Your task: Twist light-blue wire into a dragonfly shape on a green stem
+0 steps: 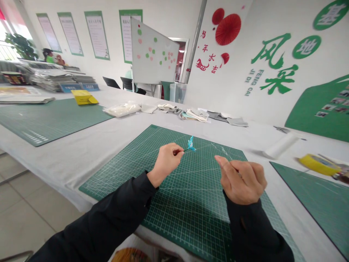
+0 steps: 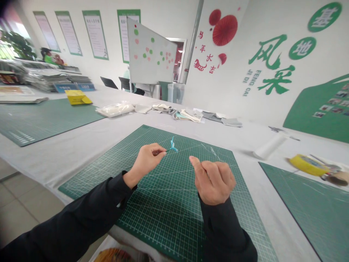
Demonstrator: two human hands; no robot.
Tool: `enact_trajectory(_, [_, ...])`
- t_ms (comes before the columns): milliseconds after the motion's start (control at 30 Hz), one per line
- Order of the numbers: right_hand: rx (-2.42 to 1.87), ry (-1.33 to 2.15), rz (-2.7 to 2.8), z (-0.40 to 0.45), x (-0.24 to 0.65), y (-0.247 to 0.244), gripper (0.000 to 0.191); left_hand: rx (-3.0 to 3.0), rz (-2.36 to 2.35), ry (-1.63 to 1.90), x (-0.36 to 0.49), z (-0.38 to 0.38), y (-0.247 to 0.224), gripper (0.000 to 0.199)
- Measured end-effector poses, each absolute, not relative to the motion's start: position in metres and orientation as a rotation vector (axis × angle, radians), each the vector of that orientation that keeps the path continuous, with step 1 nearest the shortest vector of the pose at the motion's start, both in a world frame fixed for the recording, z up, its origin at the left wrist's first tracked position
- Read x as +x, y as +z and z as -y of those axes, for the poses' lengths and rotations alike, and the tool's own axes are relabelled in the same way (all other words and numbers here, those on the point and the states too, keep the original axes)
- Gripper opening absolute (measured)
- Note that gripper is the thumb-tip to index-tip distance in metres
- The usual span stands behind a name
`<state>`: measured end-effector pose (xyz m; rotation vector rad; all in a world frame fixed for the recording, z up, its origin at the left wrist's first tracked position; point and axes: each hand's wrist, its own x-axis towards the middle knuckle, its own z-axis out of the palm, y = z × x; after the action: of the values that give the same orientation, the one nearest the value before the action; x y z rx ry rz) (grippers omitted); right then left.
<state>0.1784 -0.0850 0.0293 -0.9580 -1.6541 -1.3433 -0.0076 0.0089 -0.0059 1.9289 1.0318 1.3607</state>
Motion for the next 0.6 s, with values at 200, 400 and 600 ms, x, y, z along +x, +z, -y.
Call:
enact_trajectory(200, [-0.967, -1.362, 1.667, 0.088, 0.180, 0.030, 0.025, 2.225, -1.065, 1.180, -0.010, -0.007, -0.004, 0.013])
enact_trajectory(400, [-0.958, -1.407, 1.658, 0.092, 0.186, 0.034, 0.033, 2.414, -0.946, 0.967, -0.012, -0.004, 0.003, 0.017])
enact_trajectory(600, [-0.949, -1.391, 1.622, 0.089, 0.189, 0.034, 0.029, 2.549, -0.729, 0.734, -0.015, 0.000, 0.007, 0.017])
